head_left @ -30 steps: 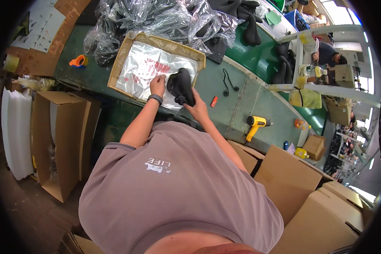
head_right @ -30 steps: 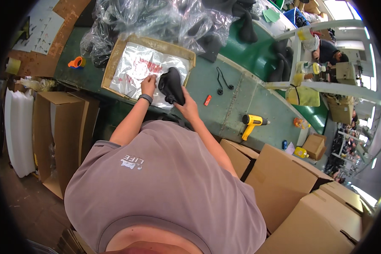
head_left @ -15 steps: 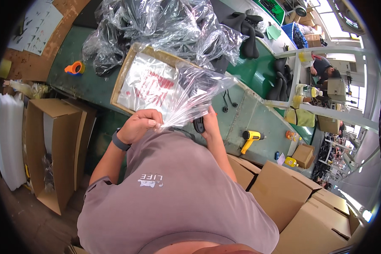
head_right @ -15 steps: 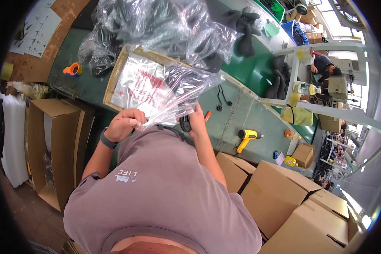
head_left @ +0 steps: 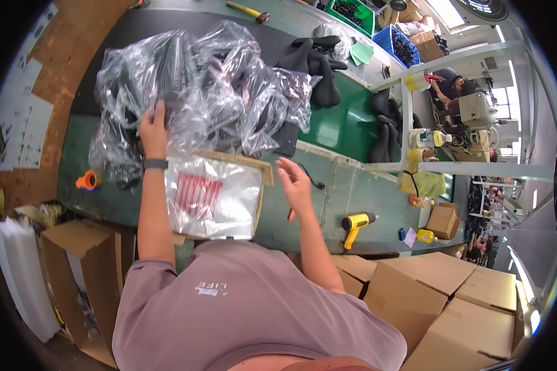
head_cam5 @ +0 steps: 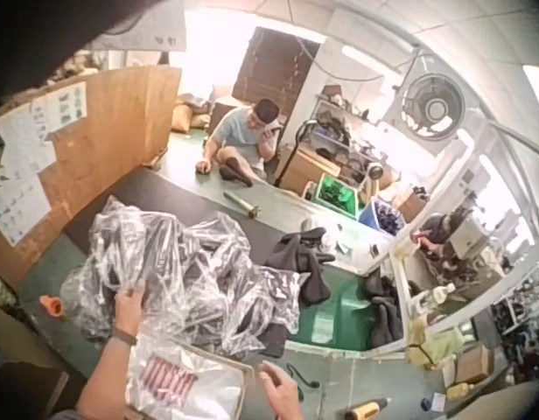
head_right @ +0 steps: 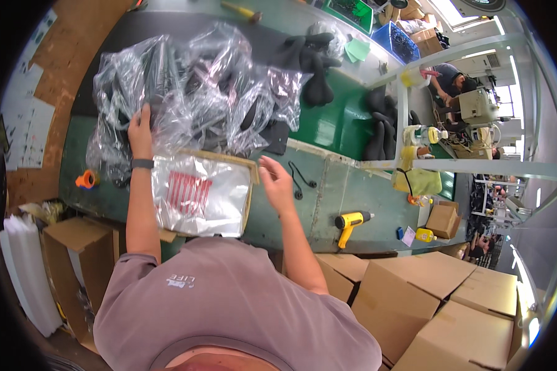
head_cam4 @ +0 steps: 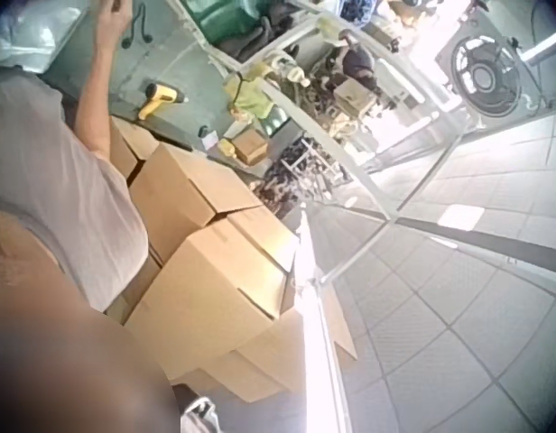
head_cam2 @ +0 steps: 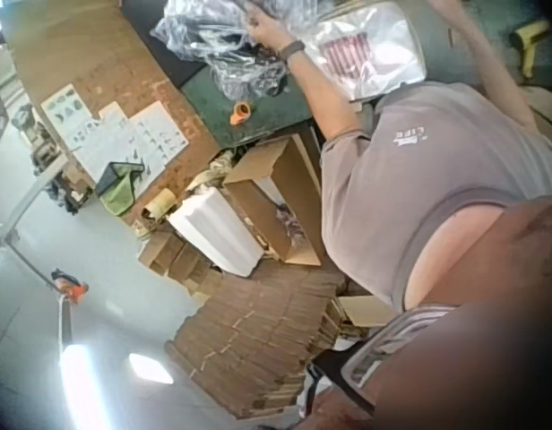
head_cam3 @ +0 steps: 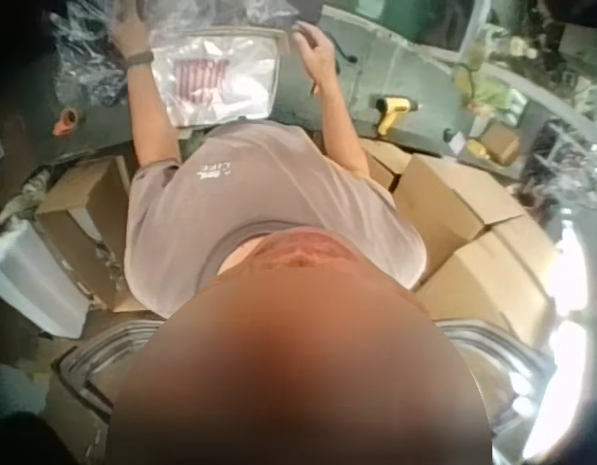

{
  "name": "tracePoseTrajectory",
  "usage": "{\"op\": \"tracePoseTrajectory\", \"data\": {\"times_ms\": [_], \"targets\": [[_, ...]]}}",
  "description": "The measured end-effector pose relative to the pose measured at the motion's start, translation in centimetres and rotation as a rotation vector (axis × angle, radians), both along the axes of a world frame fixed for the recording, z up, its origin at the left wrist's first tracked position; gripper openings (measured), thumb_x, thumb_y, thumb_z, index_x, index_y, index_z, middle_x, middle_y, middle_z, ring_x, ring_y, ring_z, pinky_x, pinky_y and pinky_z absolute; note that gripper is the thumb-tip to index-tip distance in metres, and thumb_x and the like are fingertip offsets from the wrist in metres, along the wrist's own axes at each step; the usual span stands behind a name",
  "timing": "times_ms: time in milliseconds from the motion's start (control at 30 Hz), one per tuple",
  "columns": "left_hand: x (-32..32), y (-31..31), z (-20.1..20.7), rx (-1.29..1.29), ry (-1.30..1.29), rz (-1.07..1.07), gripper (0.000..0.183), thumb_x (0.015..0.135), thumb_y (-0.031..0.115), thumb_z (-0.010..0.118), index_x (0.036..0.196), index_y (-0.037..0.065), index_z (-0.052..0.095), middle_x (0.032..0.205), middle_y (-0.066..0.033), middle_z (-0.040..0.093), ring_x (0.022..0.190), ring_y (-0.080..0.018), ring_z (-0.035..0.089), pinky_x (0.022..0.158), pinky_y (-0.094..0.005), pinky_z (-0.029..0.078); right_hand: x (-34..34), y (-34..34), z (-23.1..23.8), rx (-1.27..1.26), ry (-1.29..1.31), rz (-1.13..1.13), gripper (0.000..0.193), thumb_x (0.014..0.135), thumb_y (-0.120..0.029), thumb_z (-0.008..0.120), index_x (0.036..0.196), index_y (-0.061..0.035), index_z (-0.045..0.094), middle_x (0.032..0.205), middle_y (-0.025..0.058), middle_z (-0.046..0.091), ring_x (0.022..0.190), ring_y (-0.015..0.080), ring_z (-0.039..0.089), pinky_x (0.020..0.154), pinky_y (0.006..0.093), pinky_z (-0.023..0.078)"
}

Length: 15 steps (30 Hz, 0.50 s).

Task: Inspecting bicycle seats for quality, using a lighter to remove loose threads, and placing them into plastic bags at a workstation.

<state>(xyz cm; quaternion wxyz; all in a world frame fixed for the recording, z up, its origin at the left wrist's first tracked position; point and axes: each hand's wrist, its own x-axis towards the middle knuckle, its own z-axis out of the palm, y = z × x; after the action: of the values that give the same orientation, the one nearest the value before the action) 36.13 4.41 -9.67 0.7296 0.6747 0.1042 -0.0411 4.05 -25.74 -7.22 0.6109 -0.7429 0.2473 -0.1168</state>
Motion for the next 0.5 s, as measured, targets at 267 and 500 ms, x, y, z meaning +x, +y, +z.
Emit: {"op": "tracePoseTrajectory", "data": {"times_ms": [267,500], "targets": [[-6.5,0.6,-7.4,0.849,-0.391,0.080,0.086,0.109,0.034,0.071,0.174,-0.004,0.030,0.174,-0.0322,0.042,0.159,-0.0480,0.044,0.130,-0.0496,0.037,14.3,-30.3,-15.7,-0.404,0.193,-0.218,0.057,0.097,-0.027,0.084,0.143,0.0025,0.069,0.117,0.0183,0.079,0.103,0.0304,0.076,0.095,0.0416,0.062],[-18.5,-2.1,-5.4,1.167,-0.559,-0.310,0.092,0.101,0.033,0.077,0.173,0.000,0.031,0.179,-0.0362,0.026,0.166,-0.0580,0.026,0.133,-0.0683,0.025,35.1,-45.8,-19.8,-0.777,0.256,-0.398,0.099,0.097,-0.034,0.083,0.169,0.0088,0.031,0.161,0.0355,0.054,0.151,0.0493,0.052,0.128,0.0521,0.042]]}}
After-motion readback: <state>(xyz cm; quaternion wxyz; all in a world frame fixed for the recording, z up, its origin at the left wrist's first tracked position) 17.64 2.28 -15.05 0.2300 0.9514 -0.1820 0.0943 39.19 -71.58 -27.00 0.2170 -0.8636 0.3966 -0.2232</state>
